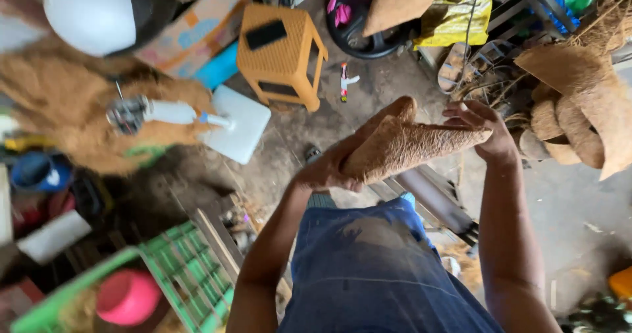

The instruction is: The person fills a spray gun with white paint and applies it to a pair of coco fiber slippers. They rotate the slippers to cover all surfaces, then inspect the coated items and place them on a nearby rack.

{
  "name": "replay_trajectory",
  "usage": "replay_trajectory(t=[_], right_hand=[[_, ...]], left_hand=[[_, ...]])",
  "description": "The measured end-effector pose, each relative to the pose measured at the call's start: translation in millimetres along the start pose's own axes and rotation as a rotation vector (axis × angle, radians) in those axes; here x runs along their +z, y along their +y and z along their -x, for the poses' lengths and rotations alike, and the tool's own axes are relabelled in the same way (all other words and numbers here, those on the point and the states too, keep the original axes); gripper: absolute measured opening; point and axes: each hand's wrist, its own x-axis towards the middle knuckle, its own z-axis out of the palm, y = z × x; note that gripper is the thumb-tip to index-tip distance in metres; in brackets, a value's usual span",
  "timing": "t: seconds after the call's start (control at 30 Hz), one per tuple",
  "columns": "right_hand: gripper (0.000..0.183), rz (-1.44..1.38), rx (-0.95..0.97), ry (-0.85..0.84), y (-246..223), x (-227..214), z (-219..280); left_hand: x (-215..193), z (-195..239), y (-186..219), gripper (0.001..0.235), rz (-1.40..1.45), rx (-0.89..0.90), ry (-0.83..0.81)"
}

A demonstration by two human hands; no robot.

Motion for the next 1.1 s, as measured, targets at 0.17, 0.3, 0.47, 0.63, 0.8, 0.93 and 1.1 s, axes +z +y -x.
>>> replay_trajectory(t=[0.17,0.3,0.47,0.63,0.8,0.93,1.1], right_hand=[[0.032,0.047,0.106,0.165,-36.3,42.7,-20.5],[0.023,-0.021,0.037,0.181,-60.3,60.9,-33.4],[0.014,0.030,-0.043,0.331,-90.4,81.1,-61.8],[0.019,0.084,-0.122,0.382,-126.7,96.2,-110.3],[0.044,0.263,-0.108,0.280,-175.6,124.9,-193.4],[0.032,0.241,-0.143,0.280,-170.2,93.2,-288.6],[0.027,0.055,-0.132,0.417,-168.9,74.4,-381.8]], left_hand=[[-79.9,23.9,6.5,0.076,0.082,-0.108,-0.086],[-116.7,22.3,30.3,0.094,0.055,-0.164,-0.041],[-143.0,16.2,35.6,0.096,0.172,-0.152,-0.033],[-157.7,4.3,42.7,0.103,0.480,-0.245,-0.051],[-179.0,-11.1,26.7,0.096,0.155,-0.165,0.027],[-190.7,-46.5,32.3,0.091,0.087,-0.185,0.051],[-208.9,-105.4,30.9,0.106,0.158,-0.151,0.056]])
